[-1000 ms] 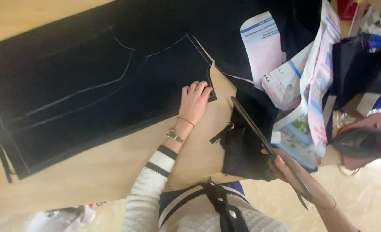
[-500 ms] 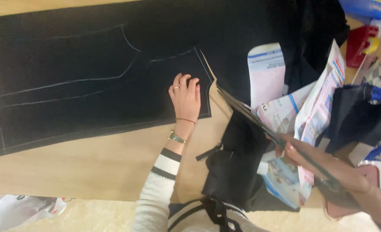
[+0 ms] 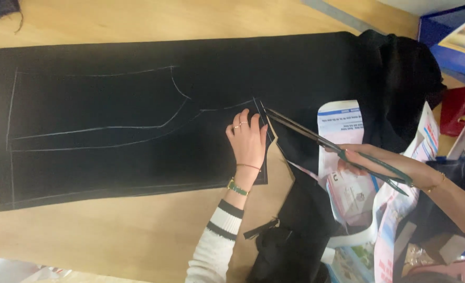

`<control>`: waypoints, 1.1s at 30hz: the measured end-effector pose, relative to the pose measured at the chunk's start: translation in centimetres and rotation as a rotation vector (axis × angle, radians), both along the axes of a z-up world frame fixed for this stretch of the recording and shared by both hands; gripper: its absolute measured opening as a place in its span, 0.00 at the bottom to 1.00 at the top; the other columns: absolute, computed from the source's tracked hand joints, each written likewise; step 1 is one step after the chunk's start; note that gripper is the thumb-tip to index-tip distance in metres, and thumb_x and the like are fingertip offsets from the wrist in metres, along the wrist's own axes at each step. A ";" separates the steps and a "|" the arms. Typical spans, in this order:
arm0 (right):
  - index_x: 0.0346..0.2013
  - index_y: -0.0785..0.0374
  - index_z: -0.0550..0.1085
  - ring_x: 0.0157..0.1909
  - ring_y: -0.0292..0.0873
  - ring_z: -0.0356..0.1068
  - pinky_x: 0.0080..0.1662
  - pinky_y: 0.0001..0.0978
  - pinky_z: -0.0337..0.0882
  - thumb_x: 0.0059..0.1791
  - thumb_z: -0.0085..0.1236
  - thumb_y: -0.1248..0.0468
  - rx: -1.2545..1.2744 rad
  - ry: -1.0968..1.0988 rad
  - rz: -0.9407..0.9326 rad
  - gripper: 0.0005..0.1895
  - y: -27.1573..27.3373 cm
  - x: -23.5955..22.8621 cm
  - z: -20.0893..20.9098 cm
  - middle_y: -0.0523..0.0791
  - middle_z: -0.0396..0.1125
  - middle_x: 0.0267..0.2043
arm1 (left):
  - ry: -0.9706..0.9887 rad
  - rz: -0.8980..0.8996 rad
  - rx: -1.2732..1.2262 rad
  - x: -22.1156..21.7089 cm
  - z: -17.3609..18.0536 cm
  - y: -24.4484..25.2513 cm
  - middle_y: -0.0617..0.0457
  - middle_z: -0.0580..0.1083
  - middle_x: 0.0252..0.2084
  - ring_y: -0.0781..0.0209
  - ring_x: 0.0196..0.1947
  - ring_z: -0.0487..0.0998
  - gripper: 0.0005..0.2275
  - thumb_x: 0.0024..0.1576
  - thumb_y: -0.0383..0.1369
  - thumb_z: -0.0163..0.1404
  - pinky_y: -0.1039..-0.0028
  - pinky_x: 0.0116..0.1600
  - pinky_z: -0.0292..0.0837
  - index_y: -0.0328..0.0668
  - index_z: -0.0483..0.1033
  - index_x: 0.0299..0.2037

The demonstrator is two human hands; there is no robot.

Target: The person uses large scissors to cut a piece of black fabric laid out on a wooden table. They follow white chalk lines drawn on the fabric, cutting out a pattern piece. The person adjusts the fabric and the cut piece during the process.

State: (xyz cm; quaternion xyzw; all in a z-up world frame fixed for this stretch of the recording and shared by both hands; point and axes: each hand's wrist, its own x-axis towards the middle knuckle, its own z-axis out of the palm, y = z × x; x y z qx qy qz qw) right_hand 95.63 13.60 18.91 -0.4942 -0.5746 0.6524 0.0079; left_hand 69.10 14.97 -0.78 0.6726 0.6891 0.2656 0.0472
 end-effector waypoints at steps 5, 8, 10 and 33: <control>0.42 0.64 0.77 0.35 0.39 0.65 0.42 0.31 0.71 0.56 0.33 0.47 -0.151 -0.058 -0.025 0.28 2.4 -0.7 0.2 0.46 0.67 0.35 | 0.050 -0.023 -0.051 0.0 -0.8 0.0 0.48 0.73 0.62 0.49 0.62 0.72 0.16 0.60 0.45 0.56 0.54 0.61 0.69 0.52 0.78 0.55; 0.65 0.57 0.72 0.19 0.39 0.56 0.55 0.43 0.76 0.48 0.25 0.35 -0.365 -0.144 -0.048 0.44 4.5 0.8 -1.9 0.47 0.63 0.21 | 0.047 -0.058 -0.096 -0.3 -1.0 -0.2 0.48 0.71 0.64 0.48 0.63 0.70 0.17 0.61 0.47 0.53 0.52 0.62 0.67 0.53 0.75 0.57; 0.66 0.52 0.72 0.26 0.40 0.61 0.56 0.40 0.76 0.46 0.26 0.35 -0.372 -0.248 -0.031 0.44 5.7 0.3 -0.9 0.48 0.64 0.24 | 0.096 -0.066 -0.102 -0.4 -0.5 -0.3 0.48 0.70 0.65 0.48 0.64 0.70 0.20 0.61 0.48 0.51 0.53 0.61 0.67 0.53 0.73 0.60; 0.75 0.37 0.66 0.27 0.41 0.43 0.34 0.35 0.47 0.47 0.59 0.53 -0.279 -0.489 0.552 0.39 27.9 -0.4 -8.0 0.43 0.48 0.25 | 0.265 -0.086 -0.212 0.2 -0.7 -0.4 0.53 0.61 0.74 0.53 0.68 0.65 0.30 0.62 0.57 0.44 0.55 0.65 0.62 0.62 0.58 0.73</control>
